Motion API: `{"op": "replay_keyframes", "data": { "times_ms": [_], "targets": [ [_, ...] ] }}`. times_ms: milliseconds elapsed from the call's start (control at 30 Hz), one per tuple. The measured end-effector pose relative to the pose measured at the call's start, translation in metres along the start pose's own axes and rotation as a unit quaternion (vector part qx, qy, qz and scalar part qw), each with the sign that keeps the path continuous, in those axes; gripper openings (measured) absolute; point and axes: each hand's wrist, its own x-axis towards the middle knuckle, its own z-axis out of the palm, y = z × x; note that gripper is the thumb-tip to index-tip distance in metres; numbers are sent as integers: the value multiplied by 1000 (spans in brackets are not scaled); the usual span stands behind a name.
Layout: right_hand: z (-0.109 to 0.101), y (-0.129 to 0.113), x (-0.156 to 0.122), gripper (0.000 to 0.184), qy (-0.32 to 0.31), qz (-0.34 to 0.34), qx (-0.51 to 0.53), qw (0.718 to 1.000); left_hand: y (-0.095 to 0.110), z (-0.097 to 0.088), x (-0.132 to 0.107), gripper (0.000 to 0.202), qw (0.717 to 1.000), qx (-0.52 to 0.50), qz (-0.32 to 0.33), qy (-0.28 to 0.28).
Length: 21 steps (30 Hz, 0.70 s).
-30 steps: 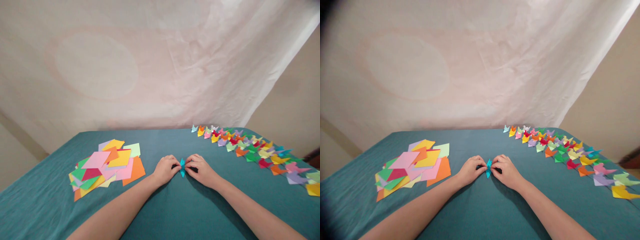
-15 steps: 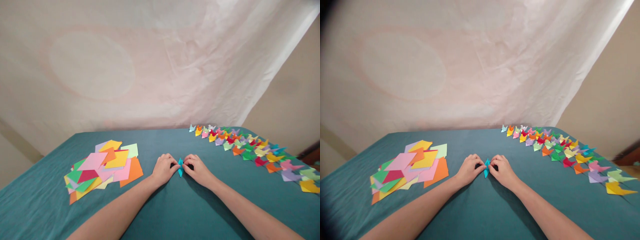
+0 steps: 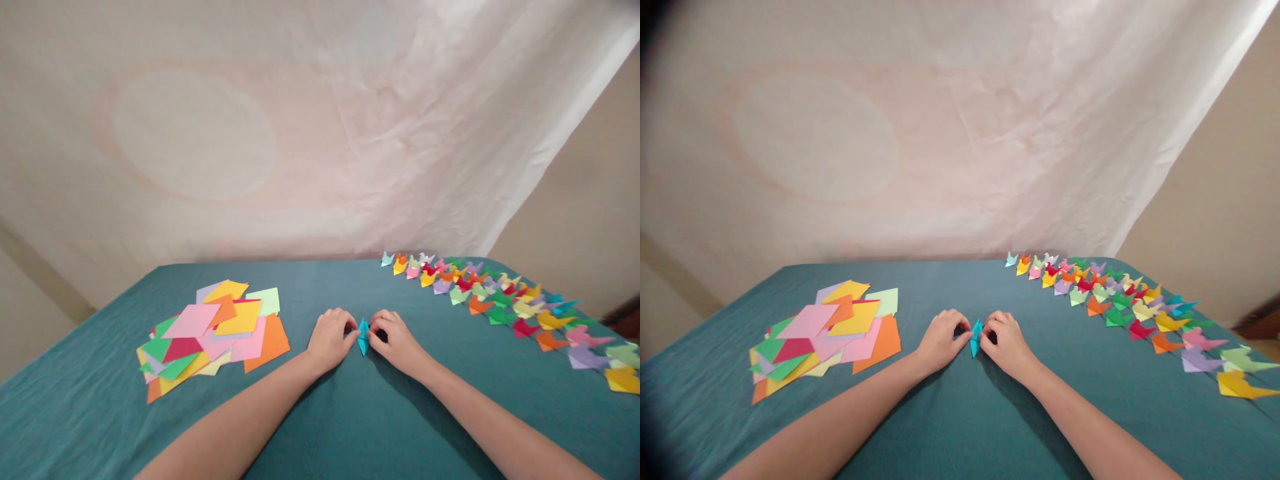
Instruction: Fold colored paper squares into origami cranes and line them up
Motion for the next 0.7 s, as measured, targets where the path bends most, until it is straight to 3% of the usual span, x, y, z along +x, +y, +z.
{"op": "replay_keyframes", "data": {
  "times_ms": [367,700],
  "targets": [
    [3,5,0,12,-2,-1,-14,1000,6,-6,-5,15,996,32,80,-32],
    [2,3,0,13,-10,5,-11,1000,21,-16,-12,14,969,160,176,-68]
  ]
}}
